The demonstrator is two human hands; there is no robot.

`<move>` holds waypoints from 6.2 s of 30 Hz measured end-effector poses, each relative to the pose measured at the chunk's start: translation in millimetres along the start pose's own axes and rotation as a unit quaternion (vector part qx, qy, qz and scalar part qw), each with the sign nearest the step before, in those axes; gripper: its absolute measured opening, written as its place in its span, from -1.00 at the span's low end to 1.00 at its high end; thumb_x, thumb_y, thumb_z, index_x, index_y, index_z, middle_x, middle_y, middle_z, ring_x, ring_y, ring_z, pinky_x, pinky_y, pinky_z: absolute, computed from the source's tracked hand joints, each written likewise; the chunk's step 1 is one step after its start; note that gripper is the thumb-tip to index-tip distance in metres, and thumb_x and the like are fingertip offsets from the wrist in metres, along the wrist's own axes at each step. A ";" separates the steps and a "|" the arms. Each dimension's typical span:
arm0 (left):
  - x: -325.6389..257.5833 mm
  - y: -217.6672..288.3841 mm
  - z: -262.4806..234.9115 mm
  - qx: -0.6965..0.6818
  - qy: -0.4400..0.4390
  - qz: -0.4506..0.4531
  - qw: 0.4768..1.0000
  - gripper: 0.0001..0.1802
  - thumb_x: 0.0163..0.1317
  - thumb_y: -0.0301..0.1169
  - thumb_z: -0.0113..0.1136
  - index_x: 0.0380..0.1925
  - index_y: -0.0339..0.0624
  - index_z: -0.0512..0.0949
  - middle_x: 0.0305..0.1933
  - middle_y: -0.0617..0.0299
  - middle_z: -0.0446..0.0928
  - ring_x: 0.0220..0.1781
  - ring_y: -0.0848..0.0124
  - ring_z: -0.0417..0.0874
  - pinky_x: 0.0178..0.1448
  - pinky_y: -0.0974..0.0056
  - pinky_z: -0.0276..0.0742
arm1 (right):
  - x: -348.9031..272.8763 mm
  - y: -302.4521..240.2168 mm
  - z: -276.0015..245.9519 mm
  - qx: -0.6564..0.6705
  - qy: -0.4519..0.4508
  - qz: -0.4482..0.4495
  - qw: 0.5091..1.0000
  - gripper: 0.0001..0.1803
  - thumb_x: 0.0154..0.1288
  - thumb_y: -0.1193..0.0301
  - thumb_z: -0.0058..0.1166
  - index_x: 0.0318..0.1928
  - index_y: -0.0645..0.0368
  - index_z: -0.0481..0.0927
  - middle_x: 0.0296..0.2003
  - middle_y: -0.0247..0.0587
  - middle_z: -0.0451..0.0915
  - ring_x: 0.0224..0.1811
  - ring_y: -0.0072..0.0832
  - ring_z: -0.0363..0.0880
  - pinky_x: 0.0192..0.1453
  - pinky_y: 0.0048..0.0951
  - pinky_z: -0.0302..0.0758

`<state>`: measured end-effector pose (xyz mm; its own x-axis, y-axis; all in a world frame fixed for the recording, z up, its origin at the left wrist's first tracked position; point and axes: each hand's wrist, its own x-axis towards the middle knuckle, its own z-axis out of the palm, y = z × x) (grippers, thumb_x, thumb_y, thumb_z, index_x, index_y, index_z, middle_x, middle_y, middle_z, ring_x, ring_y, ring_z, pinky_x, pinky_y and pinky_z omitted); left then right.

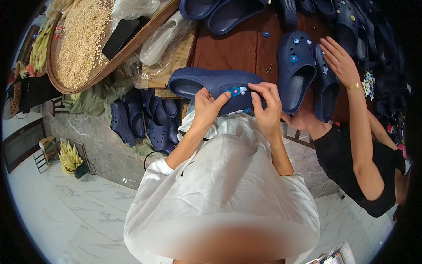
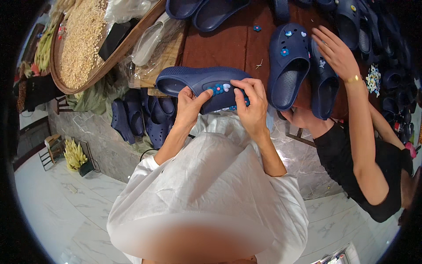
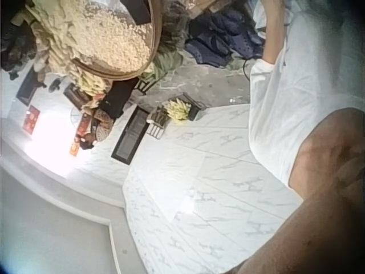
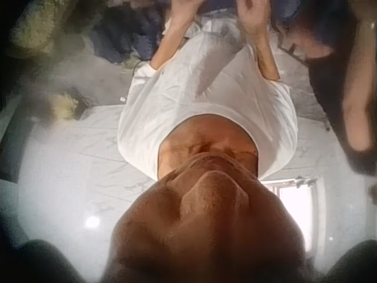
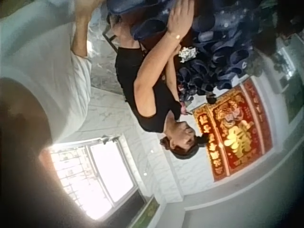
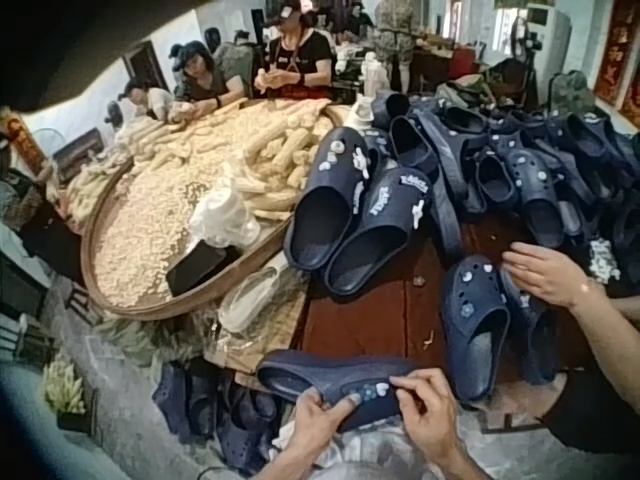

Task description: Manually attach decorative charms and labels to foam clogs/shoes.

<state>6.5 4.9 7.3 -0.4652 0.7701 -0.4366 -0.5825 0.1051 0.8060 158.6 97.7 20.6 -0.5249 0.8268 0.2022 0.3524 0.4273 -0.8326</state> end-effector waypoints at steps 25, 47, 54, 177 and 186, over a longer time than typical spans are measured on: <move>0.7 -3.3 -19.2 -0.076 -0.044 -0.092 0.992 -0.81 0.45 -0.32 0.08 -0.13 -0.20 0.56 -0.14 0.26 0.65 -0.17 0.54 0.67 -0.07 0.39 0.62 | 21.5 -11.5 11.1 -0.030 -0.170 -0.131 0.976 -0.75 0.14 0.43 0.25 -0.15 0.16 0.57 -0.17 -0.18 0.50 -0.05 -0.17 0.45 0.07 -0.19 0.36; 1.9 -0.3 -14.3 0.044 -0.084 -0.058 0.994 -0.58 0.36 -0.36 0.21 0.16 -0.27 0.47 0.07 0.25 0.60 0.10 0.49 0.58 0.23 0.36 0.45 | 93.2 57.0 17.6 0.095 0.044 0.054 0.993 -0.84 0.26 0.55 0.21 -0.17 0.24 0.54 -0.26 -0.25 0.56 -0.28 -0.54 0.60 -0.21 -0.51 0.54; -5.2 -6.1 -14.9 0.073 -0.125 -0.038 0.989 -0.45 0.19 -0.57 0.24 0.22 -0.28 0.40 0.12 0.25 0.56 0.11 0.49 0.55 0.26 0.36 0.40 | 109.9 112.1 31.6 0.078 0.110 0.055 0.989 -0.69 0.31 0.47 0.20 0.04 0.24 0.52 -0.06 -0.05 0.52 -0.05 -0.29 0.63 -0.04 -0.37 0.63; 119.1 -150.4 -387.9 0.610 0.388 -0.188 0.665 -0.41 0.28 -0.19 0.09 0.32 -0.01 0.30 0.05 -0.13 0.57 0.04 -0.10 0.66 0.07 -0.07 0.60 | -1.4 63.5 54.2 -0.063 0.008 -0.007 0.998 -0.81 0.24 0.55 0.12 -0.12 0.17 0.62 -0.09 -0.08 0.45 0.03 -0.13 0.45 0.14 -0.17 0.39; 22.9 -114.8 -394.4 0.591 0.443 -0.019 0.674 -0.43 0.23 -0.34 -0.05 0.28 -0.10 0.43 -0.03 -0.25 0.62 -0.07 -0.20 0.65 0.07 -0.12 0.53 | 111.0 116.9 62.7 -0.185 0.187 -0.056 0.963 -0.34 0.24 0.33 0.26 0.24 0.36 0.29 0.20 0.27 0.28 0.32 0.14 0.22 0.37 -0.01 0.22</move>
<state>-200.1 -237.7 -252.8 -0.9853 0.1296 -0.1110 0.0889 0.9452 0.3141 92.9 216.6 -86.7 -0.2836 0.8124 0.5095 0.5989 0.5650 -0.5675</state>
